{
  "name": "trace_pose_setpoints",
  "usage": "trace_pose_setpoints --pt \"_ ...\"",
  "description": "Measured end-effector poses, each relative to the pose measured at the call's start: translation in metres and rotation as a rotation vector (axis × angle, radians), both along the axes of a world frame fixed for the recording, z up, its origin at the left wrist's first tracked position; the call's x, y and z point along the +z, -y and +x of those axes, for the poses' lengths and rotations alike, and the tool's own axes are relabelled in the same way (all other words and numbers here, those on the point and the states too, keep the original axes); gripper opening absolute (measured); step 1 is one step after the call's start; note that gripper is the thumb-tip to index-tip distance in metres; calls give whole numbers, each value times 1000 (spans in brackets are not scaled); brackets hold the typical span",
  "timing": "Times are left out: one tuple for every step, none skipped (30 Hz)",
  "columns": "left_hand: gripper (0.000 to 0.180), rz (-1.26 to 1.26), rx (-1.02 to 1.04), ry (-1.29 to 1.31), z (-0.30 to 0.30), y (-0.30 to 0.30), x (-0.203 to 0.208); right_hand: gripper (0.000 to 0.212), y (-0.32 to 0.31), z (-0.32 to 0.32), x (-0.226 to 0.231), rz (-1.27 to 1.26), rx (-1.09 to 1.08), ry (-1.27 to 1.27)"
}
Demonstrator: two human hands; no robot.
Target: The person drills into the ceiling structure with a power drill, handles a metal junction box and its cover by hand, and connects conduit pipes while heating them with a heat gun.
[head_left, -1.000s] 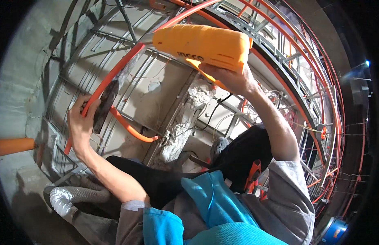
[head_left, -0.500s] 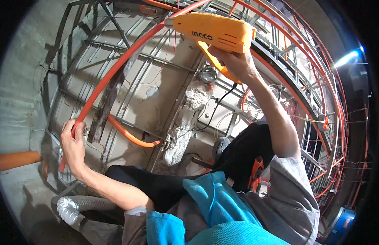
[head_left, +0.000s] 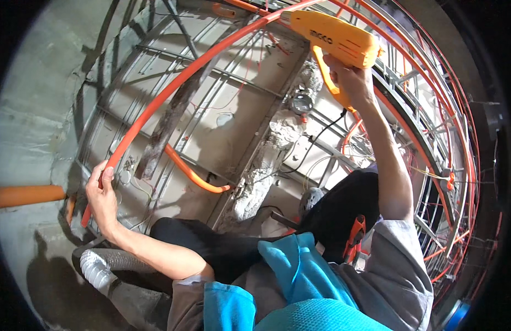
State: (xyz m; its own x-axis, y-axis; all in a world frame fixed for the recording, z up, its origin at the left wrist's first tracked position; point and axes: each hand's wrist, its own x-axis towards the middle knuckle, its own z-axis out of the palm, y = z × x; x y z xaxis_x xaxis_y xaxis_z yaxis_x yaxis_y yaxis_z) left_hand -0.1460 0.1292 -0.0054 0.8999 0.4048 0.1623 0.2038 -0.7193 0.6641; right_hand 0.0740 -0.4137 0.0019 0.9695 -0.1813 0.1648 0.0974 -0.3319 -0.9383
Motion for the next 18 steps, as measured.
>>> trace_pose_setpoints --pt "35 -41 13 -18 -2 0 2 18 0 -1 0 26 5 12" --pt "30 -40 14 -14 -3 -3 2 17 2 1 -2 12 13 -2" --pt "25 -49 -66 92 4 4 -6 28 12 2 -7 23 33 -33" --pt "24 -45 -53 67 4 9 -3 27 6 -1 -2 20 60 -48" --pt "24 -42 -40 43 5 13 0 25 1 -7 3 17 86 -63" --pt "24 -40 -31 44 7 18 2 25 -2 -9 4 19 96 -61" --pt "26 -25 -21 38 10 22 3 25 -3 -10 4 30 103 -79" --pt "28 -11 -12 31 13 24 3 24 -4 -13 5 40 110 -97" --pt "28 -8 2 29 14 24 3 24 -11 -16 6 42 124 -98" --pt "29 12 -1 14 16 23 2 22 -18 -19 9 18 155 -94" --pt "30 31 -4 -2 17 22 1 21 -26 -24 12 -5 186 -89" --pt "32 34 -26 31 21 25 0 20 -33 -31 17 -13 176 -97" --pt "32 33 -23 32 23 27 1 20 -35 -34 17 -15 179 -96" --pt "30 53 -13 -6 26 32 2 25 -36 -37 17 -27 230 -95" --pt "28 74 -5 -46 29 37 4 31 -37 -38 16 -37 279 -95" --pt "30 76 -3 -35 32 40 2 34 -39 -38 15 -50 291 -136" --pt "30 76 -3 -34 34 39 -3 37 -41 -42 15 -92 292 -135" --pt "31 110 -11 -14 36 38 -7 38 -48 -47 21 -131 301 -148"
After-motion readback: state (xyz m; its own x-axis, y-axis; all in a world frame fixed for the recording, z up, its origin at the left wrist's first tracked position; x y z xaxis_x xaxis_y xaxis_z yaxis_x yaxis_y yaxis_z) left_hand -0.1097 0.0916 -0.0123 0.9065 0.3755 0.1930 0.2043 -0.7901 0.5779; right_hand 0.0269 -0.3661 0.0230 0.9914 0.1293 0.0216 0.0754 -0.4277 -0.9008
